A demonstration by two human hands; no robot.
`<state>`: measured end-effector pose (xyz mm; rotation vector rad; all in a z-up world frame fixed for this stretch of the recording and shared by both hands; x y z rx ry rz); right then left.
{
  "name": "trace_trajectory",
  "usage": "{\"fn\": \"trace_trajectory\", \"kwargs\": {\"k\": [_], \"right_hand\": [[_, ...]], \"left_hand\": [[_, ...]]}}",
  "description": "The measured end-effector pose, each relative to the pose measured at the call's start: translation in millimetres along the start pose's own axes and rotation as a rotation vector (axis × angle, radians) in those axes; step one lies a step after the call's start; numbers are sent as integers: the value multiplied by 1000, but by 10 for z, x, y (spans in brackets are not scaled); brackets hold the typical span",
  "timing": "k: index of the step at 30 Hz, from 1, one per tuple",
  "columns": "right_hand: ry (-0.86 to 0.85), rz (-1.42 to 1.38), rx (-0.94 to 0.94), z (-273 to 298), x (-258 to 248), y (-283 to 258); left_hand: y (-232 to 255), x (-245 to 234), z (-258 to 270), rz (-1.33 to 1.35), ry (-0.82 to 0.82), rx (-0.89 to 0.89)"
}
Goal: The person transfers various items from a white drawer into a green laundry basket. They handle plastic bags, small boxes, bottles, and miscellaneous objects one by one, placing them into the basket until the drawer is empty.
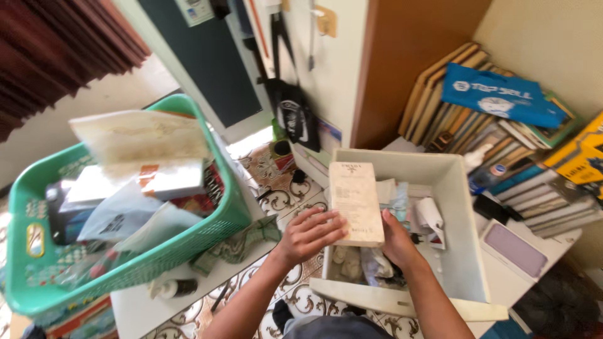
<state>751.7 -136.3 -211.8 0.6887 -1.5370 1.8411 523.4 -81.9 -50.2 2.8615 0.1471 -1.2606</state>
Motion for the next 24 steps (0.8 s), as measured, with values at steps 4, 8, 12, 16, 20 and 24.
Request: {"fn": "trace_trajectory", "kwargs": {"k": [4, 8, 12, 16, 20, 24], "right_hand": [[-47, 195, 7, -100, 455, 131], [-73, 452, -147, -212, 1067, 217], [-94, 862, -287, -211, 1850, 319], [-263, 1342, -636, -99, 2905, 508], [-522, 1563, -857, -52, 3768, 775], [-692, 1593, -972, -136, 4270, 1000]], "left_hand": [[-17, -300, 334, -35, -62, -131], [-70, -655, 622, 15, -180, -288], [-68, -1041, 794, -10, -112, -632], [-99, -1403, 1050, 381, 113, -929], [-295, -1463, 1507, 876, 397, -1218], [-494, -1685, 2183, 1022, 751, -1184]]}}
Point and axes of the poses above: each hand's wrist, its own z-axis away from the middle knuckle, its own x-axis out of the palm, y = z × x, the point moved 5 cm from there along -z, towards the middle knuckle, and after that the axes turned 6 degrees about -y, right-handed, at the moved point
